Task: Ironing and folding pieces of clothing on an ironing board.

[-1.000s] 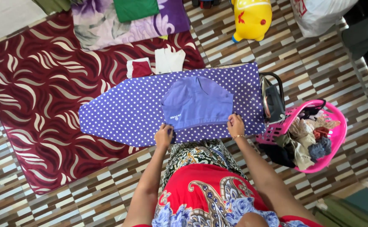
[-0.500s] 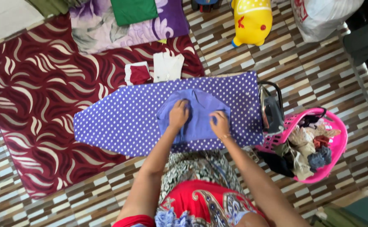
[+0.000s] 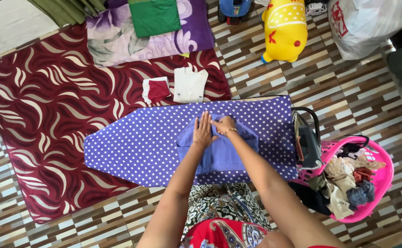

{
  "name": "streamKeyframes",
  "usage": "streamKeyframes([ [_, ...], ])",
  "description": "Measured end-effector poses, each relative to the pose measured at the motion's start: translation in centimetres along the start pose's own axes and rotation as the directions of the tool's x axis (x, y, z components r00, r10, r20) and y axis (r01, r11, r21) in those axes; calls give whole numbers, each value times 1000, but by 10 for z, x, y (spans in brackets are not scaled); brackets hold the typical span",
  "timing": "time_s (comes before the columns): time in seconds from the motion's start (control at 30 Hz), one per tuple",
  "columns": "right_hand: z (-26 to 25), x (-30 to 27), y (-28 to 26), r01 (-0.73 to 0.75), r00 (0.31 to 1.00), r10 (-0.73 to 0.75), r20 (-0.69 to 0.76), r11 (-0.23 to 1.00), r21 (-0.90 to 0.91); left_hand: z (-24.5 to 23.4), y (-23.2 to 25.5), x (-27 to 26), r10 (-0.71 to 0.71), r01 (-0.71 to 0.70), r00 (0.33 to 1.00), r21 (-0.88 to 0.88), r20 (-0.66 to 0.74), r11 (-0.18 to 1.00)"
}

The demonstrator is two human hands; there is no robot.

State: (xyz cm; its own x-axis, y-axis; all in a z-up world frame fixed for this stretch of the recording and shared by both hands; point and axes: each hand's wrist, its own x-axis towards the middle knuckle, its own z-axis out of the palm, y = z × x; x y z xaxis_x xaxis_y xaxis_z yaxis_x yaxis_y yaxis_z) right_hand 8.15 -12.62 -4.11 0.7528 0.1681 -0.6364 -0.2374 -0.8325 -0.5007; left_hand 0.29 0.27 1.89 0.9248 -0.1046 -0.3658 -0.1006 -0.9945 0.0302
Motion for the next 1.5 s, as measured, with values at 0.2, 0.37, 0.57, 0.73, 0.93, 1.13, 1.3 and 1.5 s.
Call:
streamKeyframes([
  [0.2,45,27,45,468,803,-265,-534,835,290,23,-2,4,4,-26,986,-127,-169,992],
  [0.37,40,25,41,121,953,168,-254,556,822,17,-3,2,10,-31,987,-126,-161,991],
  [0.57,14,48,45,48,985,161,-69,128,991,17,1,4,3,-11,994,-73,-109,997],
  [0.73,-16,-17,33,18,980,200,-23,27,999,-6,-1,-3,17,-17,1000,-128,-7,992],
  [0.93,-26,-151,53,609,587,-672,-452,734,-299,33,23,-3,237,-239,867,53,-437,970],
  [1.13,-13,-168,113,381,807,-550,-215,763,-523,17,14,14,218,-346,883,-264,-416,900],
  [1.3,-20,-154,131,355,804,-566,-184,705,-614,-63,-26,8,281,-273,956,-100,85,957],
  [1.5,-156,-160,181,-224,495,-383,-780,811,-541,-13,-45,-50,410,-484,837,-141,-362,864],
])
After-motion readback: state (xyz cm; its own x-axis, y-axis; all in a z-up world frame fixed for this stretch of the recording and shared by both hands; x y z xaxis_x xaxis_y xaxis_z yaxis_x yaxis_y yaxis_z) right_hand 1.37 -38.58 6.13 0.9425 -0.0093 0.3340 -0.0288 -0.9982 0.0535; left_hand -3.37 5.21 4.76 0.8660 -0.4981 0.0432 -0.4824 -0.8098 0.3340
